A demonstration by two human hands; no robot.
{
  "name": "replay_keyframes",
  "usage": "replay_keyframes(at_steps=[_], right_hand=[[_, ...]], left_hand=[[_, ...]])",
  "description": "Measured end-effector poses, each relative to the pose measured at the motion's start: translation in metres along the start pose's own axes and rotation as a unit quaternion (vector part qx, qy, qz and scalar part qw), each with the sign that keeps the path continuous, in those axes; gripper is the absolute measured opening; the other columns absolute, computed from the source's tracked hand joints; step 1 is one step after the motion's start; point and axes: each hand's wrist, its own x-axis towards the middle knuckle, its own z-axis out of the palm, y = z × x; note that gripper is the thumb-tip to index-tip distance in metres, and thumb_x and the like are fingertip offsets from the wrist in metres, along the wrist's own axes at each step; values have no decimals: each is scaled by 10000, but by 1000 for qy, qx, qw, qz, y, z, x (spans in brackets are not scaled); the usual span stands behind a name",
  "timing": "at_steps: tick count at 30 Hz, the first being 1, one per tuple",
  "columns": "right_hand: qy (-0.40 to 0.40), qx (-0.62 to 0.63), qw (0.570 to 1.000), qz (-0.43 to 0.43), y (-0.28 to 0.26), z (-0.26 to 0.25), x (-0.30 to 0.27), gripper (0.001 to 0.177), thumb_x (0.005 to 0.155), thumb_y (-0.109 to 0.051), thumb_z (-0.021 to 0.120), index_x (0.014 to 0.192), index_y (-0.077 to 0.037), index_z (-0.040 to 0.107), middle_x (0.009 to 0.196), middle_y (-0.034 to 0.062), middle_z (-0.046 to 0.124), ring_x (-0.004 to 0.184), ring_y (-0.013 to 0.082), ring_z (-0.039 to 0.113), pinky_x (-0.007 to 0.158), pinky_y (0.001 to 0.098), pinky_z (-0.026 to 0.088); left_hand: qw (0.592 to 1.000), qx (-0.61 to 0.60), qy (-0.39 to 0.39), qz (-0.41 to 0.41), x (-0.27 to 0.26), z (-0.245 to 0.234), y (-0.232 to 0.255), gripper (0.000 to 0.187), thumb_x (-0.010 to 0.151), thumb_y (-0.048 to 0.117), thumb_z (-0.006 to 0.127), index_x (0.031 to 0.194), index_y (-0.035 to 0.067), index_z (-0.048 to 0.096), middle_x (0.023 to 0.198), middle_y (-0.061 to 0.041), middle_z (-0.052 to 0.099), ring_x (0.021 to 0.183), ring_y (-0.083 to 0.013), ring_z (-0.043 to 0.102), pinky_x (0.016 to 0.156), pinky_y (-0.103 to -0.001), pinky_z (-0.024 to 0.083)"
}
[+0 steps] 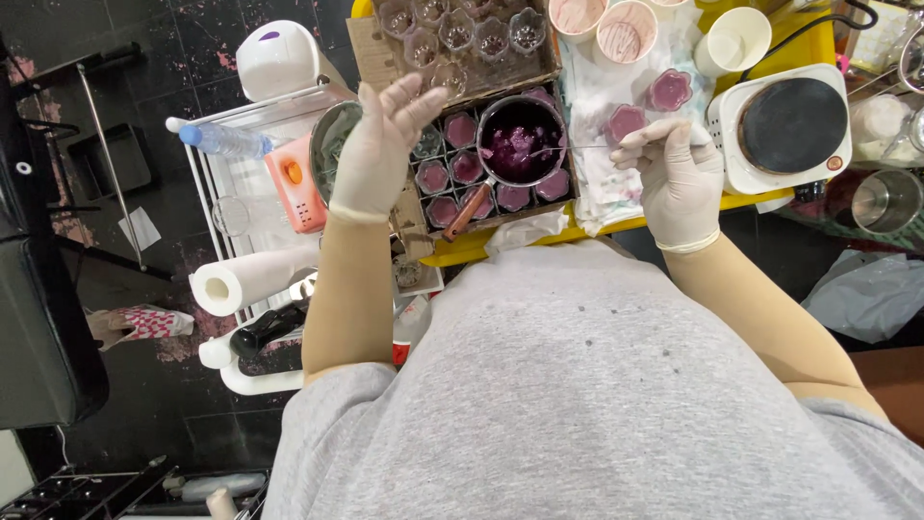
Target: Manually cleaning and preparing purple flower-shaped wax melts at a workbench.
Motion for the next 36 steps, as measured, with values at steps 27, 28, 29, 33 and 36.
replay_keyframes(at_steps=[27, 28, 29, 33, 36], right_hand=[[-100, -17, 993, 58, -45, -12, 38, 299, 1169, -309, 493, 1165, -34, 611, 1071, 117, 701, 1005, 227, 709, 950, 370, 591], [-105, -19, 992, 59, -47, -13, 39, 299, 1169, -309, 493, 1165, -34, 611, 1071, 117, 701, 1005, 227, 709, 950, 370, 591], [-115, -28, 991, 65, -48, -14, 39, 317, 1158, -323, 497, 1176, -31, 618, 1081, 114, 703, 1016, 224, 711, 956, 368, 592], [-152, -60, 983, 79, -51, -14, 37, 372, 1137, -351, 520, 1237, -14, 643, 1129, 106, 710, 1064, 211, 712, 986, 356, 582], [-199, -84, 974, 63, -54, -18, 36, 375, 1146, -343, 527, 1274, -8, 639, 1168, 96, 706, 1107, 192, 702, 1030, 347, 571]], left_hand=[[708, 648, 118, 255, -95, 133, -151, 203, 881, 225, 781, 1049, 136, 707, 1074, -54, 715, 952, -292, 666, 823, -431, 530], [708, 647, 124, 255, -93, 130, -165, 203, 881, 225, 781, 1049, 136, 707, 1074, -54, 715, 952, -292, 666, 823, -431, 530], [704, 650, 155, 239, -90, 127, -179, 229, 875, 232, 770, 1064, 115, 711, 1093, -81, 710, 955, -309, 658, 822, -439, 525], [704, 640, 236, 199, -83, 127, -205, 300, 876, 233, 756, 1138, 88, 746, 1078, -112, 694, 925, -343, 621, 811, -450, 517], [715, 621, 268, 176, -80, 127, -214, 222, 896, 221, 758, 1092, 118, 776, 1014, -80, 702, 920, -341, 615, 815, -462, 506]])
